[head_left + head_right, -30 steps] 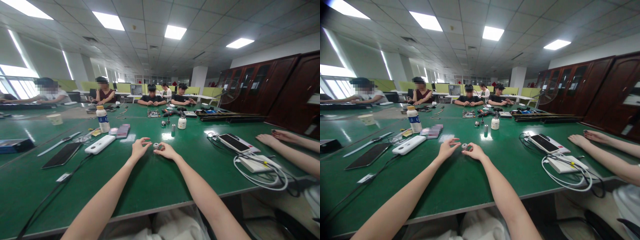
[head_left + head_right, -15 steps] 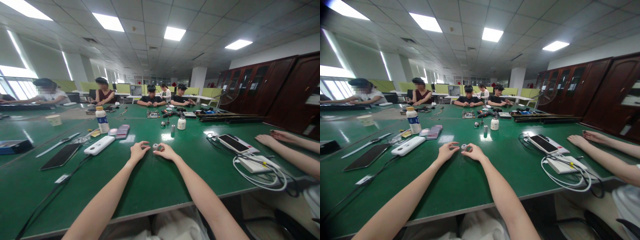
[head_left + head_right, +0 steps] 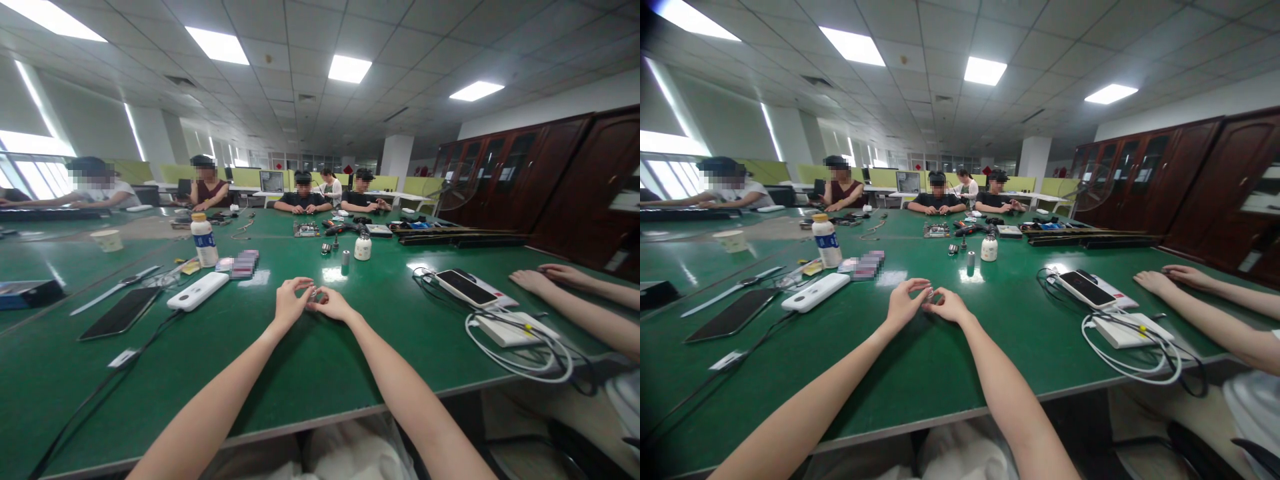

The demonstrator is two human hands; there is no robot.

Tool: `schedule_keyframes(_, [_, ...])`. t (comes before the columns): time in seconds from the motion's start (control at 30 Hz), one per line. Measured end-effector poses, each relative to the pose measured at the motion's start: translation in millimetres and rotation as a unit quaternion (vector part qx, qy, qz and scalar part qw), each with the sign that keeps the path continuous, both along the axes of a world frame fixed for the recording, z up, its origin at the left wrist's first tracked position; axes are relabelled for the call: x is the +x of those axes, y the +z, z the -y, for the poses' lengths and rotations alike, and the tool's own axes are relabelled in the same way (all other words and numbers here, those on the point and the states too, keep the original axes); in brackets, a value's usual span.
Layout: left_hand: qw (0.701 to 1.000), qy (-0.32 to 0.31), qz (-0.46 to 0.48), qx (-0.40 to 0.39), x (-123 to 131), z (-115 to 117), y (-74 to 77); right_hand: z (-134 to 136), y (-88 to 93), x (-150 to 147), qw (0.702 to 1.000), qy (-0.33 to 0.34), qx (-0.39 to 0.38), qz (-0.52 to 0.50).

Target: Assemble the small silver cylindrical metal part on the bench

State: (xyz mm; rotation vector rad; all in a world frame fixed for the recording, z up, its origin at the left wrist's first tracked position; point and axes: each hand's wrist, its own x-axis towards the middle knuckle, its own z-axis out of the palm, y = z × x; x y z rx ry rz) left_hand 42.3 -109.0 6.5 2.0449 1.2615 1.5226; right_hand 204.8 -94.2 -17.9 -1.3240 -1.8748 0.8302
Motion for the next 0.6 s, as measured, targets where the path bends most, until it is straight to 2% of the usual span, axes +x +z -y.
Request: schedule_keyframes(0.6, [0.998,-0.042,0.017,-0.039,-2.4,-5.7,-1.8,0.2,0.8,0.7,1.000,-0.004,0.010,0.018])
